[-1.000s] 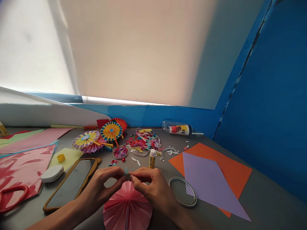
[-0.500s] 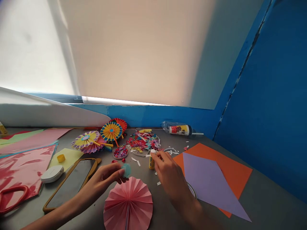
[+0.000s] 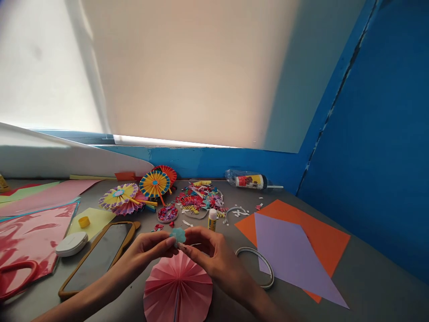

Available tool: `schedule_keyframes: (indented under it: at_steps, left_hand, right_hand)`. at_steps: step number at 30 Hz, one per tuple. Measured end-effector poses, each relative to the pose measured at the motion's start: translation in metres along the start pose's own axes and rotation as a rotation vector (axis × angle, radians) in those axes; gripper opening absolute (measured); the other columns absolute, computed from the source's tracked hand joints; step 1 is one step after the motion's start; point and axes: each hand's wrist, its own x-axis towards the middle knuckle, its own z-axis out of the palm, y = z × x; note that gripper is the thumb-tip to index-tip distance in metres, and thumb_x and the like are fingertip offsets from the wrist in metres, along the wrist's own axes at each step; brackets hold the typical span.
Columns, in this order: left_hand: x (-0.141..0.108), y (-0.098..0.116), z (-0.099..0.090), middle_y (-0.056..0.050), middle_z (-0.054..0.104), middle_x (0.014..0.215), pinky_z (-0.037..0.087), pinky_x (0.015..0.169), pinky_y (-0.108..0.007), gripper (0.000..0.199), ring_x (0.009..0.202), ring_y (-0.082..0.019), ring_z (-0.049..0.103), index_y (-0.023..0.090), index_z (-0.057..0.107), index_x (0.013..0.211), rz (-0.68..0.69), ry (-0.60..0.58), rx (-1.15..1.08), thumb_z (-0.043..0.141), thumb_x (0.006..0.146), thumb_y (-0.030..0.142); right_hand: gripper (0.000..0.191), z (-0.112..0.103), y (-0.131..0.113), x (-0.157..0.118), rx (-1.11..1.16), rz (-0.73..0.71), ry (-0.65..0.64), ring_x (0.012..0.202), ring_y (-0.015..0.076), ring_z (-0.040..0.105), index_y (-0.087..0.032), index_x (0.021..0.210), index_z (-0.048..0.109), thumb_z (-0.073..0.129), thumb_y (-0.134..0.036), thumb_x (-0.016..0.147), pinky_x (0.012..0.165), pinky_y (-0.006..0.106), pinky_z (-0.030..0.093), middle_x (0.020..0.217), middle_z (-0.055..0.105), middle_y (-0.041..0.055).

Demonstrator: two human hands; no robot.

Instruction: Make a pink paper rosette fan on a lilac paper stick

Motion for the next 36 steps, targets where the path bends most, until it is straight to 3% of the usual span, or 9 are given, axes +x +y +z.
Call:
schedule_keyframes:
  at_steps: [3, 6, 10, 14, 29, 36]
  left_hand:
    - [0.000, -0.001, 0.001, -0.006, 0.069, 0.087, 0.046, 0.083, -0.029, 0.031, 0.086, -0.018, 0.061, 0.015, 0.071, 0.099, -0.029, -0.001, -0.052, 0.056, 0.089, 0.040]
    - [0.000, -0.002, 0.000, -0.006, 0.068, 0.085, 0.045, 0.088, -0.033, 0.033, 0.088, -0.020, 0.061, 0.013, 0.070, 0.097, -0.055, 0.021, -0.106, 0.056, 0.088, 0.042]
    - [-0.001, 0.001, 0.001, -0.004, 0.064, 0.081, 0.045, 0.080, -0.028, 0.030, 0.082, -0.018, 0.059, 0.013, 0.070, 0.087, -0.048, 0.007, -0.034, 0.057, 0.087, 0.040]
    - [-0.002, 0.004, 0.003, -0.001, 0.060, 0.076, 0.042, 0.074, -0.024, 0.027, 0.077, -0.015, 0.054, 0.013, 0.068, 0.083, -0.055, -0.005, 0.014, 0.057, 0.088, 0.038]
    - [-0.002, 0.003, 0.003, -0.001, 0.056, 0.073, 0.039, 0.071, -0.022, 0.028, 0.074, -0.014, 0.051, 0.012, 0.064, 0.080, -0.070, -0.020, -0.005, 0.056, 0.087, 0.038]
    - [-0.004, -0.003, 0.001, 0.000, 0.053, 0.073, 0.038, 0.071, -0.023, 0.027, 0.073, -0.013, 0.049, 0.011, 0.060, 0.078, -0.107, -0.028, -0.098, 0.056, 0.088, 0.036]
  right_hand:
    - [0.028, 0.000, 0.001, -0.001, 0.063, 0.001, -0.039, 0.103, 0.0215, 0.063, -0.022, 0.110, 0.060, 0.064, -0.036, 0.086, 0.097, 0.041, 0.048, 0.104, 0.067, 0.0052]
    - [0.044, -0.003, 0.005, 0.000, 0.105, 0.004, -0.042, 0.108, 0.0218, 0.060, -0.024, 0.121, 0.052, 0.070, -0.034, 0.081, 0.100, 0.043, 0.047, 0.112, 0.062, 0.0062]
    - [0.063, -0.006, 0.008, 0.002, 0.153, -0.026, -0.018, 0.115, 0.0219, 0.055, -0.028, 0.130, 0.039, 0.074, -0.032, 0.078, 0.101, 0.043, 0.045, 0.122, 0.054, 0.0076]
    - [0.059, -0.003, 0.009, 0.002, 0.236, -0.049, -0.073, 0.107, 0.0212, 0.059, -0.029, 0.129, 0.037, 0.071, -0.031, 0.080, 0.095, 0.043, 0.049, 0.116, 0.053, 0.0068]
    - [0.052, 0.000, 0.007, -0.001, 0.241, -0.070, -0.049, 0.104, 0.0189, 0.057, -0.028, 0.126, 0.038, 0.068, -0.027, 0.083, 0.094, 0.040, 0.048, 0.108, 0.051, 0.0039]
    - [0.046, 0.001, 0.003, -0.008, -0.012, -0.110, -0.037, 0.105, 0.0178, 0.057, -0.030, 0.131, 0.035, 0.055, -0.020, 0.091, 0.096, 0.040, 0.047, 0.106, 0.053, 0.0031]
